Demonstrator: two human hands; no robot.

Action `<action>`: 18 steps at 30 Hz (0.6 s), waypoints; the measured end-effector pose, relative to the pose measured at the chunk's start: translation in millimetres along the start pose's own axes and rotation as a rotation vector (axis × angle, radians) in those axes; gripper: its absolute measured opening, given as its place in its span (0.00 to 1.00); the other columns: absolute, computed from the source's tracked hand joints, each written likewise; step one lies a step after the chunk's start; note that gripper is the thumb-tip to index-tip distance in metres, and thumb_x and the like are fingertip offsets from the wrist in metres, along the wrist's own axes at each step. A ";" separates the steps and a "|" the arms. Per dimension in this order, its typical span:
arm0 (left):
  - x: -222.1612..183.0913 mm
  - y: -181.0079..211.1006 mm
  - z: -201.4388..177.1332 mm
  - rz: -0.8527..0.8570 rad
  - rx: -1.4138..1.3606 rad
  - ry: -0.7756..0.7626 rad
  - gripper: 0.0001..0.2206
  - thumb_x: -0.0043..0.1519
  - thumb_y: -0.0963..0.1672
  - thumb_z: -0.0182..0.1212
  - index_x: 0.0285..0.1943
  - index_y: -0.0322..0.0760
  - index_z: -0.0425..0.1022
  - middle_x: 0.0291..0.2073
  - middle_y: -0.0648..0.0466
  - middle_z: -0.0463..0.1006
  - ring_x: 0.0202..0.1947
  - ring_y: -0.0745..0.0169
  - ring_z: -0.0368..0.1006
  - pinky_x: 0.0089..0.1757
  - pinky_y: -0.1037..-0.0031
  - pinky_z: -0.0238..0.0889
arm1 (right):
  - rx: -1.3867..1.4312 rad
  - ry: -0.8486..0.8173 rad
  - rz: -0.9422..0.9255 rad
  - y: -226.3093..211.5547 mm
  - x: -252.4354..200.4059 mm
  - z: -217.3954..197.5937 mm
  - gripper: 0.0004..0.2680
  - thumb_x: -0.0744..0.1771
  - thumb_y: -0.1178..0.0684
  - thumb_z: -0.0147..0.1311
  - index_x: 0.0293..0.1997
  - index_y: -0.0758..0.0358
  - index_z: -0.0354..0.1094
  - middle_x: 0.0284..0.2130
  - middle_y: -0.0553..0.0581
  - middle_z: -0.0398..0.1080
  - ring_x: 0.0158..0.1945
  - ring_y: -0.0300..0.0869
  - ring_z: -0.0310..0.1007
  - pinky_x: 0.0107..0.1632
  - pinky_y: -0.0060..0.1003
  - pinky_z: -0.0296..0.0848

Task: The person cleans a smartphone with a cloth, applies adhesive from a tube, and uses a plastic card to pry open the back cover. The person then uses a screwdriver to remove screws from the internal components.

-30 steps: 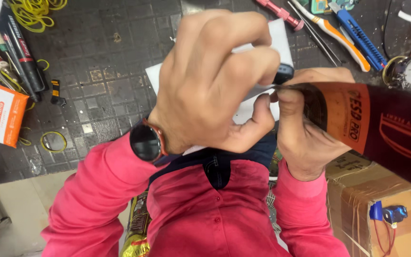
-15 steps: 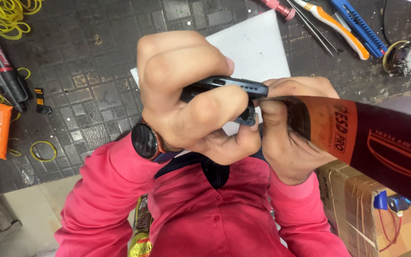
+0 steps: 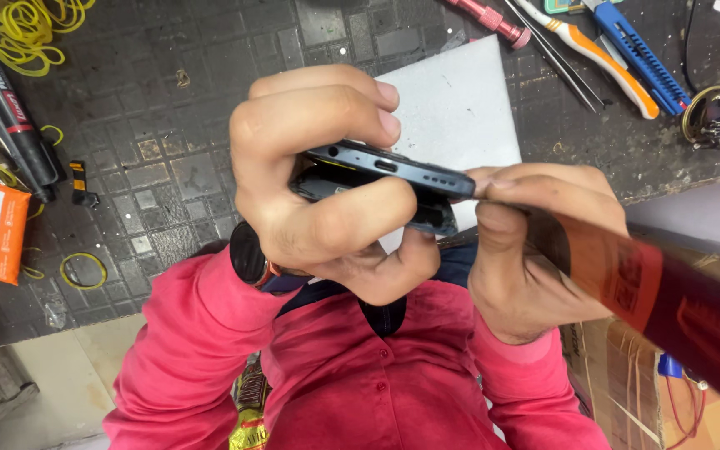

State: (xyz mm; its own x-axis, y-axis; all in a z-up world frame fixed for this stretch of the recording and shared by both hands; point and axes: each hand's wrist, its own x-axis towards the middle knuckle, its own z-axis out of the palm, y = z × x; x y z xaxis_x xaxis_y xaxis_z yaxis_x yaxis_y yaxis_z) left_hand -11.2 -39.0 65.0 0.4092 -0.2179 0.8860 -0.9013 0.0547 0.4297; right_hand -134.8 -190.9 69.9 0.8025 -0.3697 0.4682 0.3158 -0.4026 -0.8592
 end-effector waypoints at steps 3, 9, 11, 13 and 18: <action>-0.1 -2.3 1.0 0.019 -0.018 0.002 0.18 0.50 0.44 0.78 0.42 0.42 0.71 0.44 0.47 0.66 0.42 0.45 0.73 0.42 0.63 0.71 | 0.022 0.018 0.003 -1.9 -1.9 -1.4 0.08 0.75 0.54 0.59 0.52 0.67 0.63 0.42 0.60 0.73 0.42 0.42 0.81 0.47 0.29 0.83; 0.0 1.9 4.1 -0.028 0.019 0.053 0.17 0.51 0.44 0.77 0.41 0.41 0.70 0.41 0.48 0.66 0.41 0.48 0.74 0.41 0.64 0.70 | 0.071 0.008 -0.006 -2.4 -0.9 1.7 0.08 0.75 0.54 0.59 0.52 0.67 0.62 0.40 0.61 0.73 0.41 0.44 0.81 0.48 0.33 0.85; 0.4 3.4 4.7 -0.045 0.008 0.058 0.16 0.51 0.43 0.77 0.40 0.41 0.70 0.41 0.48 0.66 0.41 0.48 0.74 0.41 0.64 0.71 | 0.092 0.001 -0.009 -2.5 0.0 2.4 0.09 0.74 0.54 0.59 0.52 0.66 0.62 0.39 0.61 0.73 0.41 0.44 0.81 0.48 0.34 0.85; 0.8 3.3 3.4 -0.051 -0.026 0.041 0.16 0.52 0.43 0.78 0.40 0.40 0.70 0.42 0.48 0.67 0.41 0.47 0.74 0.42 0.63 0.71 | 0.094 0.000 -0.020 -1.9 0.5 3.1 0.09 0.74 0.54 0.60 0.52 0.66 0.62 0.38 0.60 0.73 0.41 0.45 0.81 0.47 0.34 0.84; 1.3 3.3 -3.5 -0.059 -0.082 -0.017 0.16 0.55 0.44 0.79 0.41 0.37 0.72 0.44 0.48 0.68 0.43 0.47 0.74 0.44 0.63 0.72 | 0.048 0.010 -0.064 3.3 0.1 6.4 0.09 0.74 0.56 0.62 0.52 0.67 0.64 0.38 0.60 0.73 0.41 0.46 0.81 0.46 0.32 0.81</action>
State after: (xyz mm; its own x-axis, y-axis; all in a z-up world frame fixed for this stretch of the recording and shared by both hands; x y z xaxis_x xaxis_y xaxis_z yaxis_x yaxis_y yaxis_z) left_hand -13.1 -35.7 68.2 0.4583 -0.2398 0.8558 -0.8607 0.1203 0.4946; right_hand -130.5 -186.9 65.8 0.7749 -0.3533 0.5241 0.3903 -0.3846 -0.8365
